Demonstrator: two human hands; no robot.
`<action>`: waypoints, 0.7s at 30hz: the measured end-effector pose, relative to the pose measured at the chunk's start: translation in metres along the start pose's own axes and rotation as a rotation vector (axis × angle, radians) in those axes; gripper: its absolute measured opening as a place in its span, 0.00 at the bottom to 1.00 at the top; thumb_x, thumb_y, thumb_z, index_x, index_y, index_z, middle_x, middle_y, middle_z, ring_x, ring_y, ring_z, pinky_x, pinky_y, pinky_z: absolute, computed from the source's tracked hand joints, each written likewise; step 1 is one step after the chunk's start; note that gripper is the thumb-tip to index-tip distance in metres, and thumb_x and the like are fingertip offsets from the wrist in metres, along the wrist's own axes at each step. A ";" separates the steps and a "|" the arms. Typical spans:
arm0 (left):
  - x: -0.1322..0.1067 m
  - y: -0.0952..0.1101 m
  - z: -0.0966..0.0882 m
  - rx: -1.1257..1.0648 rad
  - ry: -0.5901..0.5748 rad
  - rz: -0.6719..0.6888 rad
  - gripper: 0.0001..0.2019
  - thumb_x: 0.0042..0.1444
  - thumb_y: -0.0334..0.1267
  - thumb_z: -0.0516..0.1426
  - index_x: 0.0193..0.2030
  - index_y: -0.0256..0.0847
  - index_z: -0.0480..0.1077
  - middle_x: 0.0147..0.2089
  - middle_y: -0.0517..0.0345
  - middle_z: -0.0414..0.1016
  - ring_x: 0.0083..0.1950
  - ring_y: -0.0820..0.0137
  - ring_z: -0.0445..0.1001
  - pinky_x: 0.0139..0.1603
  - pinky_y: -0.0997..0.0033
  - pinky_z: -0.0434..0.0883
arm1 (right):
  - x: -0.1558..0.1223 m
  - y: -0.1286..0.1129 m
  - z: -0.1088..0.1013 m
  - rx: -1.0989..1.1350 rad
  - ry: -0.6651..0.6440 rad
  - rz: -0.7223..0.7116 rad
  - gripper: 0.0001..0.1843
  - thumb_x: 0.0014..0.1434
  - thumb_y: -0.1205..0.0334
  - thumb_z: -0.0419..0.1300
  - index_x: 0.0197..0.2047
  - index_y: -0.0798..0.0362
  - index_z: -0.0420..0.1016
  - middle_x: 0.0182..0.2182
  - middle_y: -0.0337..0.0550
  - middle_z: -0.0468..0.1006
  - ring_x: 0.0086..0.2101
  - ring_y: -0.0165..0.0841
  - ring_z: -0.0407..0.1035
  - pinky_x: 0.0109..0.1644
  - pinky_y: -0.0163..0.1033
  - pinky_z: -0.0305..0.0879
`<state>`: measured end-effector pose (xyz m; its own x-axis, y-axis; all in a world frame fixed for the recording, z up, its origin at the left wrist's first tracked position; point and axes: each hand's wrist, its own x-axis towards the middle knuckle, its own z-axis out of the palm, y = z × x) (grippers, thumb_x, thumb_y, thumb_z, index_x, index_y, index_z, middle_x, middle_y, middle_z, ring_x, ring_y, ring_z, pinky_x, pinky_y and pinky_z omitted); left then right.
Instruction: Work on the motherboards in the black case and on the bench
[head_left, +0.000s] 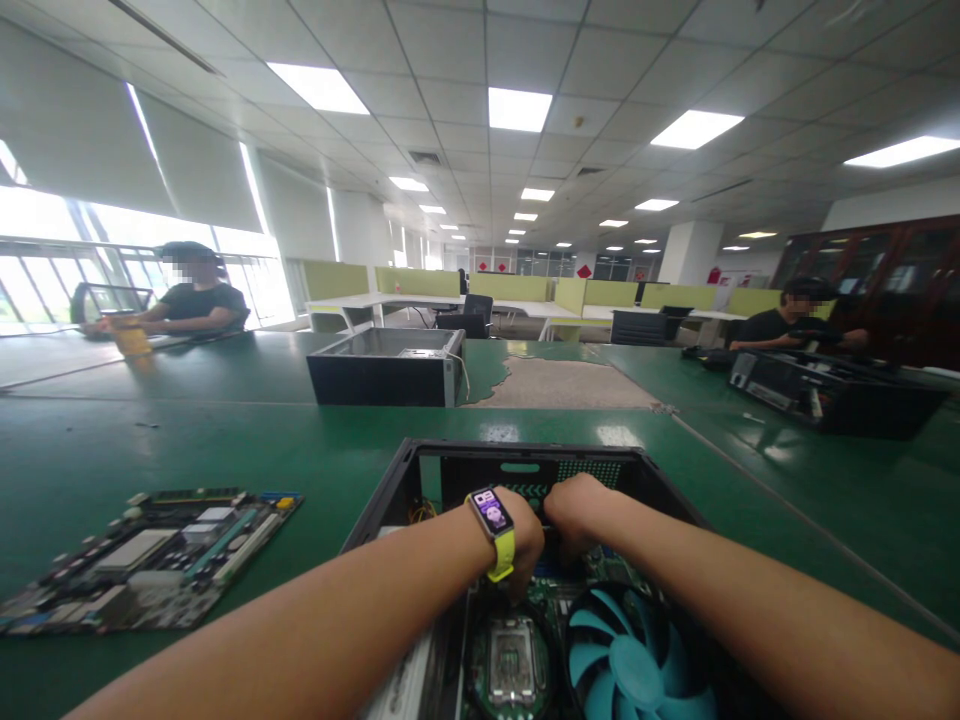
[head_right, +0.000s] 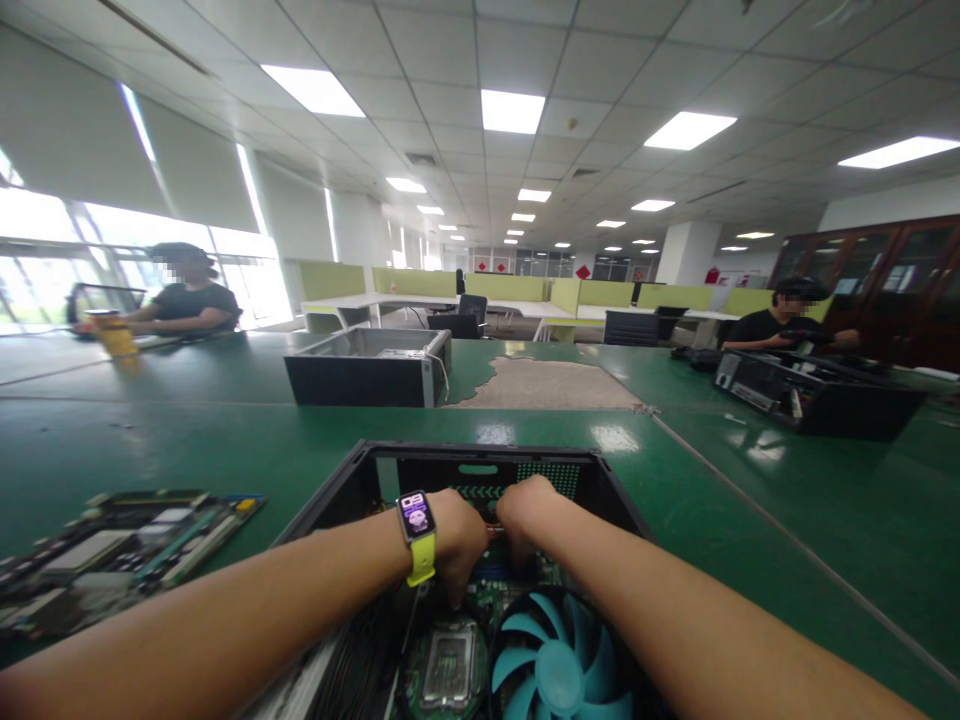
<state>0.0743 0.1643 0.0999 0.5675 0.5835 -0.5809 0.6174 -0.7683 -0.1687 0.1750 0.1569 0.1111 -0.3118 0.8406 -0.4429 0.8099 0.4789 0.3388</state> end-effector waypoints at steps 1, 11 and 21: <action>0.000 0.000 0.000 -0.003 0.007 -0.007 0.20 0.26 0.45 0.71 0.30 0.41 0.79 0.36 0.50 0.81 0.38 0.57 0.77 0.42 0.62 0.72 | 0.000 0.000 0.000 -0.005 0.002 -0.002 0.33 0.39 0.48 0.69 0.48 0.55 0.77 0.45 0.57 0.78 0.44 0.48 0.74 0.44 0.48 0.71; -0.012 0.007 -0.008 0.013 -0.038 -0.032 0.27 0.29 0.46 0.70 0.40 0.38 0.79 0.38 0.48 0.81 0.38 0.56 0.77 0.42 0.62 0.72 | -0.001 0.002 0.001 0.010 0.013 0.015 0.34 0.41 0.43 0.67 0.49 0.54 0.77 0.44 0.56 0.79 0.44 0.47 0.74 0.44 0.46 0.71; -0.125 -0.050 -0.008 -0.410 0.513 0.304 0.25 0.50 0.56 0.58 0.55 0.54 0.70 0.50 0.63 0.77 0.46 0.68 0.75 0.48 0.73 0.69 | -0.034 -0.016 -0.021 0.059 0.216 0.039 0.25 0.53 0.43 0.55 0.44 0.53 0.78 0.41 0.54 0.80 0.41 0.46 0.75 0.41 0.46 0.70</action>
<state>-0.0229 0.1319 0.1869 0.8685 0.4873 -0.0905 0.4895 -0.8146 0.3111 0.1619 0.1261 0.1374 -0.3733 0.8960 -0.2404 0.8492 0.4344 0.3003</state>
